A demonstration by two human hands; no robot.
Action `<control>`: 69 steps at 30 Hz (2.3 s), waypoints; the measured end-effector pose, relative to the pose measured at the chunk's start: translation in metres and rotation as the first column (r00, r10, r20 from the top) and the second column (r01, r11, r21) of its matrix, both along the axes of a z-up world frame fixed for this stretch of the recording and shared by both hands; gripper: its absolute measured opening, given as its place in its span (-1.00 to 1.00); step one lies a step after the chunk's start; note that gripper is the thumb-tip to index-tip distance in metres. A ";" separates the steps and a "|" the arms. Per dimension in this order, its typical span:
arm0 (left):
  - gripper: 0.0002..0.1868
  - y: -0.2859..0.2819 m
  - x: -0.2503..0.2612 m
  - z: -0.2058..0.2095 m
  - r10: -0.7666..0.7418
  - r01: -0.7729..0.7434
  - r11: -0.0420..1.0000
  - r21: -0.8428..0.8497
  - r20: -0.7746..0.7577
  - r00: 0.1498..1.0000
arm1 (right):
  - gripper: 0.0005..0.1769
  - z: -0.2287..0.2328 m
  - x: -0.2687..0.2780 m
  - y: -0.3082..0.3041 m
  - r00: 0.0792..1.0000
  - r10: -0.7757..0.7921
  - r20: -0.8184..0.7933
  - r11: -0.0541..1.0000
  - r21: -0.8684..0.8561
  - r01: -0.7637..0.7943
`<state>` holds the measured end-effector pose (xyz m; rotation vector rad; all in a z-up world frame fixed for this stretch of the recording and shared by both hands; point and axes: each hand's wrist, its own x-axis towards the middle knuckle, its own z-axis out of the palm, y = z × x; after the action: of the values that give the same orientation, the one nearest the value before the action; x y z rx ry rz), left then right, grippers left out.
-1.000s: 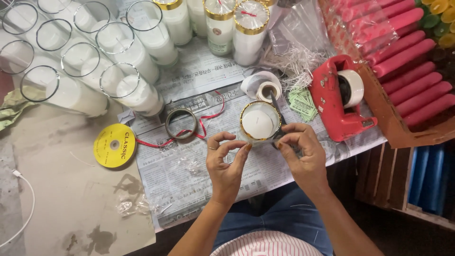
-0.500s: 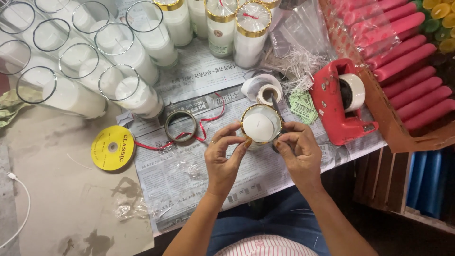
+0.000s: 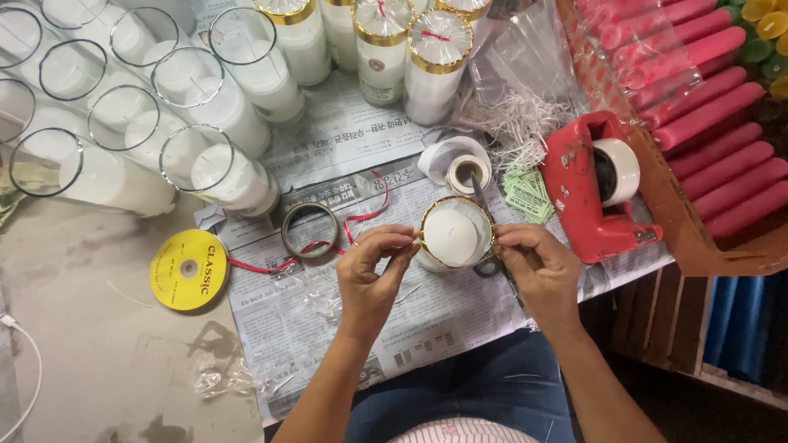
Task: Applying adhesive labels and decorative gold bands to glass candle jars
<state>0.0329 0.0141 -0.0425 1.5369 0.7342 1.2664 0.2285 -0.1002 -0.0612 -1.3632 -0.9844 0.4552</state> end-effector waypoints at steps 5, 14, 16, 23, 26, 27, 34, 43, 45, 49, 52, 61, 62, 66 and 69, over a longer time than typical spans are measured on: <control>-0.83 -0.017 -0.005 -0.007 0.055 -0.002 0.901 0.433 -0.111 0.992 | -0.94 0.038 -0.026 -0.009 0.830 -0.064 0.555 0.988 0.152 -0.025; -0.88 -0.009 0.007 0.010 0.260 0.147 0.664 0.733 -0.410 0.874 | -0.90 0.053 -0.026 0.009 0.612 0.078 0.787 0.996 -0.035 -0.082; -0.83 -0.006 0.008 0.017 0.266 0.193 0.654 0.731 -0.462 0.846 | -0.93 0.051 -0.022 0.011 0.554 0.121 0.823 0.993 -0.104 -0.063; -0.86 -0.008 0.007 0.034 0.272 0.327 0.632 0.703 -0.596 0.756 | -0.90 0.058 -0.017 0.010 0.439 0.195 0.877 0.978 -0.205 -0.025; -0.86 -0.009 0.008 0.036 0.321 0.306 0.609 0.732 -0.580 0.749 | -0.93 0.067 0.003 -0.007 0.473 0.065 0.879 0.995 -0.093 0.037; -0.80 -0.009 0.006 0.036 0.346 0.290 0.605 0.741 -0.573 0.743 | -0.86 0.070 0.012 -0.015 0.509 -0.032 0.860 0.998 -0.005 0.070; -0.73 -0.010 0.027 0.008 0.294 0.268 0.567 0.779 -0.495 0.818 | -0.87 0.014 0.174 -0.072 0.726 -0.221 0.651 0.781 -0.328 0.531; -0.66 -0.021 0.030 0.028 0.384 0.223 0.655 0.722 -0.572 0.724 | -0.74 -0.022 0.205 -0.056 0.982 -0.160 0.098 0.789 -0.585 0.187; -0.61 -0.023 0.025 0.034 0.429 0.078 0.647 0.758 -0.447 0.785 | -0.84 -0.013 0.204 -0.055 0.941 -0.185 0.285 0.789 -0.528 0.315; -0.66 -0.022 -0.004 0.038 0.446 -0.002 0.637 0.771 -0.367 0.816 | -0.91 0.031 0.159 -0.082 0.944 -0.274 0.182 0.894 -0.315 0.320; -0.75 -0.021 -0.023 0.037 0.467 0.010 0.666 0.746 -0.428 0.774 | -0.93 0.000 0.168 -0.121 0.955 -0.289 -0.058 0.897 -0.366 0.249; -0.81 -0.018 -0.032 -0.008 0.311 -0.005 0.858 0.513 -0.513 0.800 | -0.90 -0.096 0.150 -0.122 0.705 -0.458 -0.542 0.822 -0.559 0.105; -0.59 -0.013 -0.030 -0.016 0.182 0.018 0.919 0.393 -0.464 0.867 | -0.90 -0.114 0.150 -0.127 0.748 -0.412 -0.520 0.855 -0.504 0.120; 0.18 -0.001 -0.013 -0.027 -0.238 0.247 0.969 -0.003 -0.283 0.929 | -0.88 -0.096 0.133 -0.131 0.866 -0.318 -0.385 0.885 -0.449 0.125; 0.24 0.012 0.005 -0.020 -0.347 0.346 0.937 -0.045 -0.225 0.911 | -0.87 -0.019 0.099 -0.127 0.962 -0.170 -0.216 0.893 -0.447 0.058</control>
<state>0.0380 0.0261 -0.0625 1.7394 0.5728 0.8315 0.3272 -0.2272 -0.0801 -1.7073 -0.6051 0.7727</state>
